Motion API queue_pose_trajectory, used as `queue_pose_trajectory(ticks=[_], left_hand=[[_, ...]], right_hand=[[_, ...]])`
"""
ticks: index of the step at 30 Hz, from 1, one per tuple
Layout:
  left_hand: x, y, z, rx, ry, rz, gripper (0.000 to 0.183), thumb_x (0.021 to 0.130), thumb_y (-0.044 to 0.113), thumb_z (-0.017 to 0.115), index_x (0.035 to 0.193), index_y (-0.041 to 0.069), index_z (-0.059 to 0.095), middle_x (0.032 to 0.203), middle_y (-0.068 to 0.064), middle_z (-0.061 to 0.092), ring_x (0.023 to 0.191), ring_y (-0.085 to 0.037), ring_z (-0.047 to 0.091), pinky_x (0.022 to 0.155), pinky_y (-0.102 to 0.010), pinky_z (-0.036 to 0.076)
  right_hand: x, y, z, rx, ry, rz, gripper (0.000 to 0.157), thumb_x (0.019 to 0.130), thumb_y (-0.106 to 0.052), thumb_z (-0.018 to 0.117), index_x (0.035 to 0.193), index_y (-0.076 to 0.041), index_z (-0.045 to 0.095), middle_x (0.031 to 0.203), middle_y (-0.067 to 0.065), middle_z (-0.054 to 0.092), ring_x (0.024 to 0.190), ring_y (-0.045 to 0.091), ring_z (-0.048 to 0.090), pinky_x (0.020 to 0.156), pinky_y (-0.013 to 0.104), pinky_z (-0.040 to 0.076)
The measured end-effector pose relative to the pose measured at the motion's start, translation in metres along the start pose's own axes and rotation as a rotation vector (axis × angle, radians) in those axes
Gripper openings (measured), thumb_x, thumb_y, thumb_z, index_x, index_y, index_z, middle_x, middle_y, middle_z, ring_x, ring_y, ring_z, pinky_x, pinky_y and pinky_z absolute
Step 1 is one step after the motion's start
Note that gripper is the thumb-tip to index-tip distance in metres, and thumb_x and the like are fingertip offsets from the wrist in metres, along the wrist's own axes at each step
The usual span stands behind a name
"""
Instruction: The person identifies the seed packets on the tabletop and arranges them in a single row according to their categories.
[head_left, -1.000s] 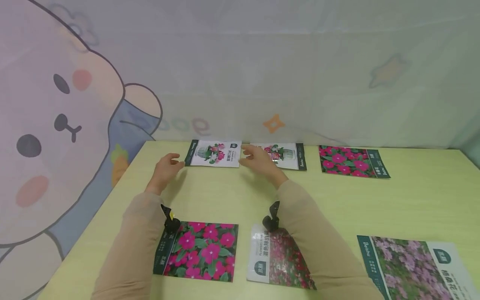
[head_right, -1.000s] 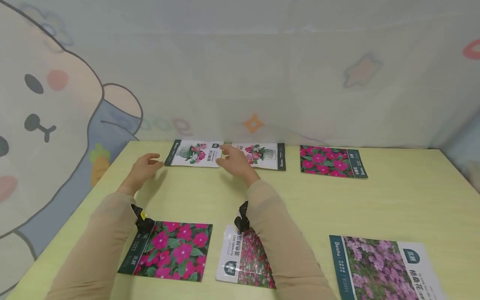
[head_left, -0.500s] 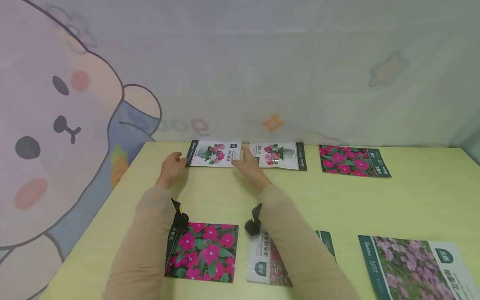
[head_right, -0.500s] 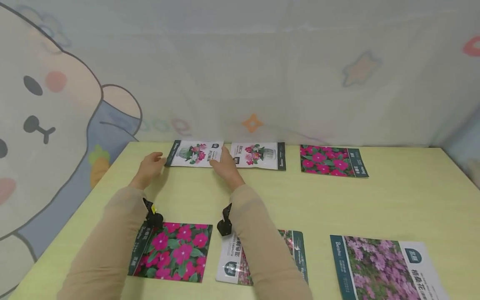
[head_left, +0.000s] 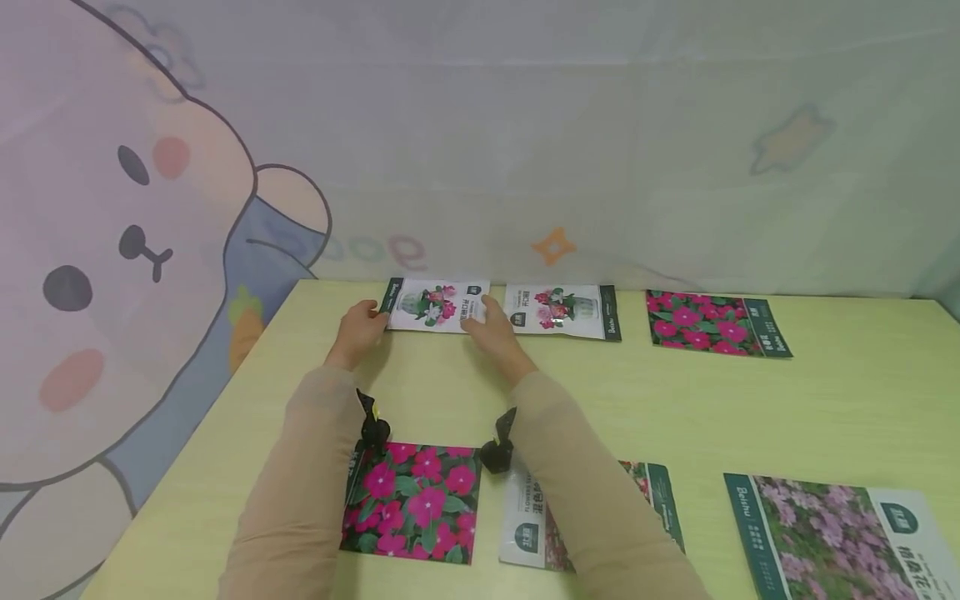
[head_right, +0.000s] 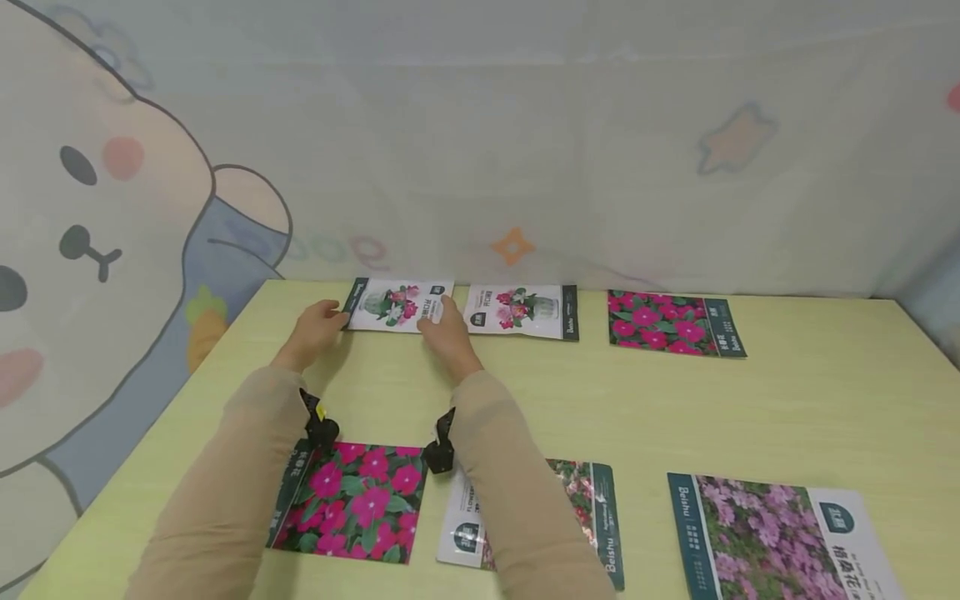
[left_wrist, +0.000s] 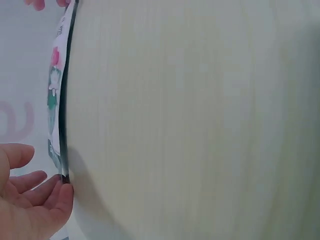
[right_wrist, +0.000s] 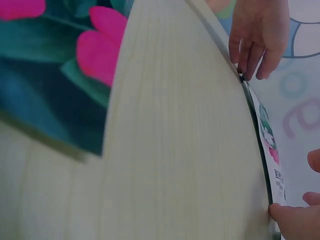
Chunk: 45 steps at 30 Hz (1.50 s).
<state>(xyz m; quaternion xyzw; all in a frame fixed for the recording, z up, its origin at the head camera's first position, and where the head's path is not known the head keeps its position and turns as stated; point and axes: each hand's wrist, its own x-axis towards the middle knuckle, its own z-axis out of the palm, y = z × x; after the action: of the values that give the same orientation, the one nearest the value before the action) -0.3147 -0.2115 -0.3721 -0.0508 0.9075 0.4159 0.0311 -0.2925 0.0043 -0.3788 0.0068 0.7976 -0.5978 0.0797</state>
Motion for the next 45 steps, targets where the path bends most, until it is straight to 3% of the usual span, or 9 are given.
queue_pose_trajectory(ticks=[10, 13, 18, 20, 23, 27, 34, 38, 45], left_hand=[[0.120, -0.123, 0.024, -0.353, 0.041, -0.091, 0.056, 0.088, 0.009, 0.062, 0.136, -0.008, 0.038, 0.128, -0.022, 0.046, 0.078, -0.013, 0.058, 0.066, -0.028, 0.054], [0.128, -0.137, 0.021, -0.495, -0.043, -0.122, 0.053, 0.085, 0.000, 0.063, 0.133, -0.010, 0.042, 0.126, -0.022, 0.046, 0.085, -0.014, 0.058, 0.071, -0.027, 0.054], [0.093, -0.123, -0.005, -0.685, -0.269, -0.145, 0.053, 0.081, -0.002, 0.069, 0.129, -0.007, 0.047, 0.116, -0.022, 0.049, 0.088, -0.023, 0.059, 0.075, -0.030, 0.054], [0.061, -0.096, -0.019, -0.649, -0.314, -0.166, 0.056, 0.084, 0.000, 0.066, 0.134, -0.006, 0.042, 0.115, -0.019, 0.049, 0.087, -0.020, 0.059, 0.076, -0.027, 0.053], [0.011, -0.050, -0.037, -0.558, -0.355, -0.190, 0.060, 0.091, 0.002, 0.058, 0.142, -0.006, 0.029, 0.114, -0.016, 0.047, 0.083, -0.012, 0.059, 0.078, -0.022, 0.051], [-0.025, -0.014, -0.049, -0.495, -0.407, -0.237, 0.060, 0.095, 0.000, 0.048, 0.144, -0.008, 0.016, 0.108, -0.008, 0.050, 0.080, -0.005, 0.057, 0.078, -0.018, 0.049], [-0.035, -0.008, -0.052, -0.548, -0.552, -0.197, 0.047, 0.090, -0.007, 0.053, 0.130, -0.004, 0.029, 0.089, 0.000, 0.063, 0.079, -0.009, 0.061, 0.067, -0.018, 0.050], [-0.035, -0.009, -0.047, -0.613, -0.611, -0.169, 0.040, 0.088, -0.010, 0.052, 0.122, 0.001, 0.033, 0.091, -0.002, 0.064, 0.081, -0.012, 0.063, 0.067, -0.019, 0.052], [-0.029, -0.005, -0.037, -0.716, -0.548, -0.185, 0.035, 0.096, 0.000, 0.048, 0.128, -0.002, 0.035, 0.091, -0.001, 0.065, 0.081, -0.009, 0.065, 0.072, -0.018, 0.053]], right_hand=[[-0.001, -0.004, -0.004, 0.065, 0.037, 0.022, 0.061, 0.091, -0.012, 0.051, 0.145, 0.000, 0.026, 0.148, 0.019, 0.028, 0.135, 0.032, 0.027, 0.110, 0.041, 0.026], [0.000, -0.006, -0.005, 0.073, 0.061, 0.043, 0.058, 0.090, -0.011, 0.051, 0.143, 0.000, 0.030, 0.145, 0.020, 0.032, 0.133, 0.033, 0.031, 0.108, 0.041, 0.029], [0.000, -0.010, -0.005, 0.145, 0.121, 0.095, 0.053, 0.089, -0.008, 0.053, 0.139, 0.002, 0.037, 0.142, 0.020, 0.038, 0.119, 0.028, 0.047, 0.100, 0.033, 0.040], [0.000, -0.012, -0.005, 0.257, 0.145, 0.130, 0.052, 0.088, -0.002, 0.053, 0.138, 0.003, 0.040, 0.140, 0.019, 0.041, 0.091, 0.016, 0.059, 0.080, 0.023, 0.049], [0.002, -0.013, -0.004, 0.413, 0.181, 0.195, 0.049, 0.085, 0.005, 0.054, 0.133, 0.003, 0.045, 0.137, 0.015, 0.046, 0.052, 0.004, 0.043, 0.049, 0.015, 0.039], [0.011, -0.005, -0.005, 0.569, 0.220, 0.229, 0.049, 0.076, 0.011, 0.061, 0.123, 0.001, 0.056, 0.120, 0.011, 0.057, 0.055, 0.008, 0.046, 0.046, 0.017, 0.040], [0.003, -0.017, -0.013, 0.674, 0.146, 0.299, 0.046, 0.082, 0.009, 0.058, 0.127, 0.001, 0.054, 0.123, 0.017, 0.057, 0.107, 0.026, 0.058, 0.087, 0.030, 0.051], [-0.020, -0.036, -0.025, 0.611, 0.077, 0.298, 0.042, 0.091, 0.001, 0.053, 0.132, 0.000, 0.049, 0.128, 0.016, 0.053, 0.102, 0.022, 0.055, 0.085, 0.027, 0.049], [-0.002, -0.025, -0.031, 0.667, 0.070, 0.296, 0.038, 0.091, -0.001, 0.056, 0.129, -0.001, 0.053, 0.117, 0.015, 0.058, 0.086, 0.019, 0.057, 0.067, 0.024, 0.051]])
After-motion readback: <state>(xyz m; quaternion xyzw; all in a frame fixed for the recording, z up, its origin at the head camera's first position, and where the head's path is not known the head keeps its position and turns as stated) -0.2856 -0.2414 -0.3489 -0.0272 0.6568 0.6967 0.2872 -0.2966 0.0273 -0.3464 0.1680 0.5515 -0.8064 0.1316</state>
